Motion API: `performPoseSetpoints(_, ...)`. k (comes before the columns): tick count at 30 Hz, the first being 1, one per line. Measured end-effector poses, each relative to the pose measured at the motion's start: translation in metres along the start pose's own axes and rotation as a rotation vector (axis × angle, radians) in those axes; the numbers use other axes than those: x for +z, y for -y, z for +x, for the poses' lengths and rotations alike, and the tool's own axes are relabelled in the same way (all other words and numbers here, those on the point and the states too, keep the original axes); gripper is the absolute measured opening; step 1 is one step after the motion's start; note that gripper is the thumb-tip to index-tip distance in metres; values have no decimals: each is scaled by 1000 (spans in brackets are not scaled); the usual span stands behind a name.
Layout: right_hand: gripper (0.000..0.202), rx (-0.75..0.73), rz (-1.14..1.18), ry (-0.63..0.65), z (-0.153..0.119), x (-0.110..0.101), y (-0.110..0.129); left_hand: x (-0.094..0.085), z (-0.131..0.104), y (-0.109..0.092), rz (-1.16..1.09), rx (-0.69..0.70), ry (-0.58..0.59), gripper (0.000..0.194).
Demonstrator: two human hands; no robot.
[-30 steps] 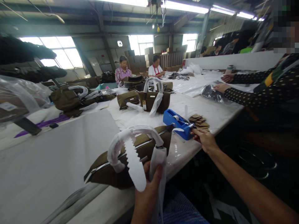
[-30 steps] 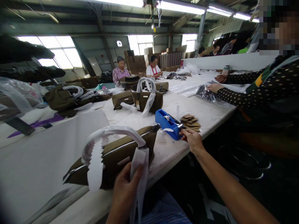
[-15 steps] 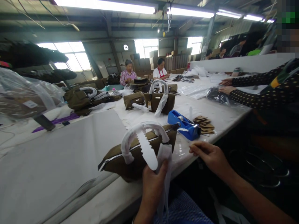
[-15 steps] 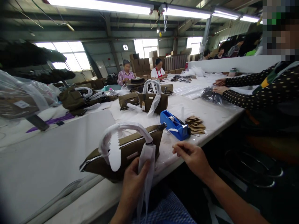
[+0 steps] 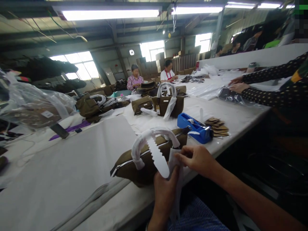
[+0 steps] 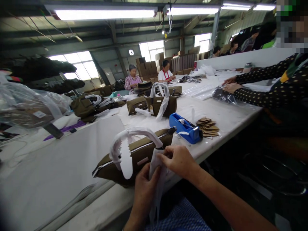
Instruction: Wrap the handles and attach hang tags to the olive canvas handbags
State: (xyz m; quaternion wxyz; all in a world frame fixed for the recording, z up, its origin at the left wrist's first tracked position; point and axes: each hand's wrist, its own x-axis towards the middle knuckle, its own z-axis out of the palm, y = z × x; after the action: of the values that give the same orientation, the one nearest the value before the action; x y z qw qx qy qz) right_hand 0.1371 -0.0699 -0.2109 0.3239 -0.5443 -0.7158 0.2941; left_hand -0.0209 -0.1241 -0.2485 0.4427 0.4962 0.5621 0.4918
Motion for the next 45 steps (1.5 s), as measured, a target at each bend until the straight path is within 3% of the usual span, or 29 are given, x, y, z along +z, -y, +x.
performPoseSetpoints(6,46,65,-113,28,3,-8,-10,-3,-2,-6,-115,-50,19,52)
performPoseSetpoints(12,65,240,381,247,6,6,-50,-3,-3,-7,-285,-186,76,65)
performPoseSetpoints(15,62,225,453,183,-3,9,-59,-3,-4,-9,-298,-230,85,67)
performPoseSetpoints(20,53,174,530,-70,-27,7,-37,-2,-3,-8,-279,-221,83,65)
performPoseSetpoints(25,52,78,692,43,-28,19,-11,3,-2,-6,-213,-178,101,58)
performPoseSetpoints(30,53,54,801,74,-32,22,-11,4,0,-7,-226,-152,81,50)
performPoseSetpoints(33,51,110,820,41,-54,28,-26,5,1,-5,-251,-150,72,46)
performPoseSetpoints(38,52,198,760,156,-88,56,-43,10,1,-3,-188,-118,29,41)
performPoseSetpoints(42,31,189,536,60,-88,73,-35,20,0,-3,-79,-59,7,37)
performPoseSetpoints(45,28,134,395,-41,-86,82,-30,25,0,0,30,-10,-42,38)
